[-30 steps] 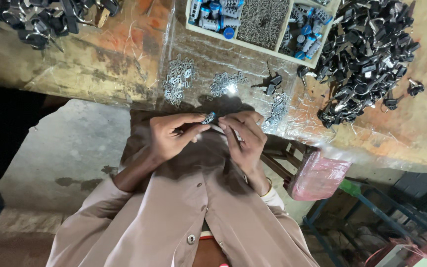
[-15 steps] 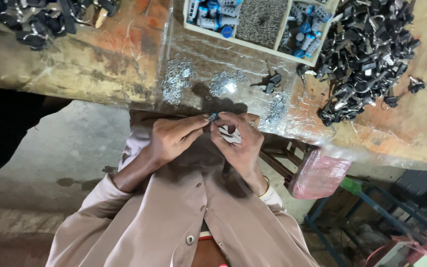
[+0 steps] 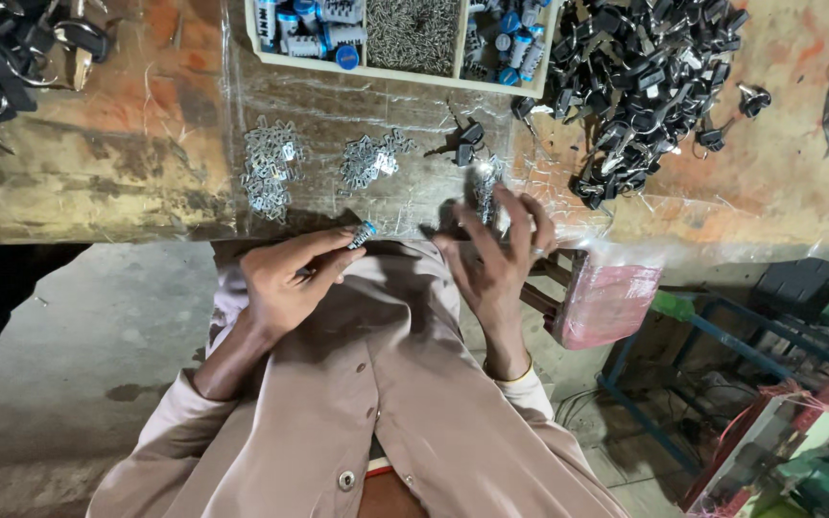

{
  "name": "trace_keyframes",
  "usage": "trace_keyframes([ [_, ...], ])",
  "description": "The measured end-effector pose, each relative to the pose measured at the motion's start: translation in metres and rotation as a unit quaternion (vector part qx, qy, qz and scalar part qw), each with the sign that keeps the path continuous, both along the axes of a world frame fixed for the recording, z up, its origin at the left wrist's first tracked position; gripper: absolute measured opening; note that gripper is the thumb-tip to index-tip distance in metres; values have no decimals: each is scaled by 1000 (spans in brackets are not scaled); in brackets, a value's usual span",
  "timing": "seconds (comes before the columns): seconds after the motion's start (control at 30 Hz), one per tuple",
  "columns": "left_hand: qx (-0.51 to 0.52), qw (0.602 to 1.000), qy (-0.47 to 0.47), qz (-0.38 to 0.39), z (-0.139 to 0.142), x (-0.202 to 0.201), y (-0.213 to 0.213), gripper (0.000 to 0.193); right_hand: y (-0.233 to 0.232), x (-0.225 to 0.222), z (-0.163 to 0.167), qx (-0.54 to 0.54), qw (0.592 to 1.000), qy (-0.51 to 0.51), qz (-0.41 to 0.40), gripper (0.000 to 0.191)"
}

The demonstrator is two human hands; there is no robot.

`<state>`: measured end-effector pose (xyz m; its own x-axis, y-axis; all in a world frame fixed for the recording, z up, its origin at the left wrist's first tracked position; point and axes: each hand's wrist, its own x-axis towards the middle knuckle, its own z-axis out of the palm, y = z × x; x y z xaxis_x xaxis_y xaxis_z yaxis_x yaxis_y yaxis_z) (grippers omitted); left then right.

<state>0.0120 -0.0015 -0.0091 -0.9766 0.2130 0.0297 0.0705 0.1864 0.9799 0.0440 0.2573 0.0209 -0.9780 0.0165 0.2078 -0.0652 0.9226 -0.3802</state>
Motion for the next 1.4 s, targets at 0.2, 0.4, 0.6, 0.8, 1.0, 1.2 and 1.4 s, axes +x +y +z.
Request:
trace_keyframes([
  [0.2,40,998,-44,-5,-2,1,-3,22,5,6,-5,18,1000,-23,-4,61],
  [0.4,46,997,-69,3,-5,3,-3,23,7,5,-2,-18,999,-48,-7,62],
  [0.6,42,997,-68,10,-8,4,-3,22,10,6,-7,-24,998,-3,50,47],
  [0.8,48,995,-82,14,-7,3,-3,22,10,5,-12,-42,987,49,147,33],
  [1.0,29,998,-58,17,-3,1,-4,23,-18,-4,-5,-112,983,6,145,29],
  [1.2,-8,1000,-1,8,-2,-1,-9,24,-60,-20,3,-259,957,-11,130,27],
  [1.4,-29,999,23,-12,-6,3,-15,26,-83,-23,8,-322,942,-35,91,23],
])
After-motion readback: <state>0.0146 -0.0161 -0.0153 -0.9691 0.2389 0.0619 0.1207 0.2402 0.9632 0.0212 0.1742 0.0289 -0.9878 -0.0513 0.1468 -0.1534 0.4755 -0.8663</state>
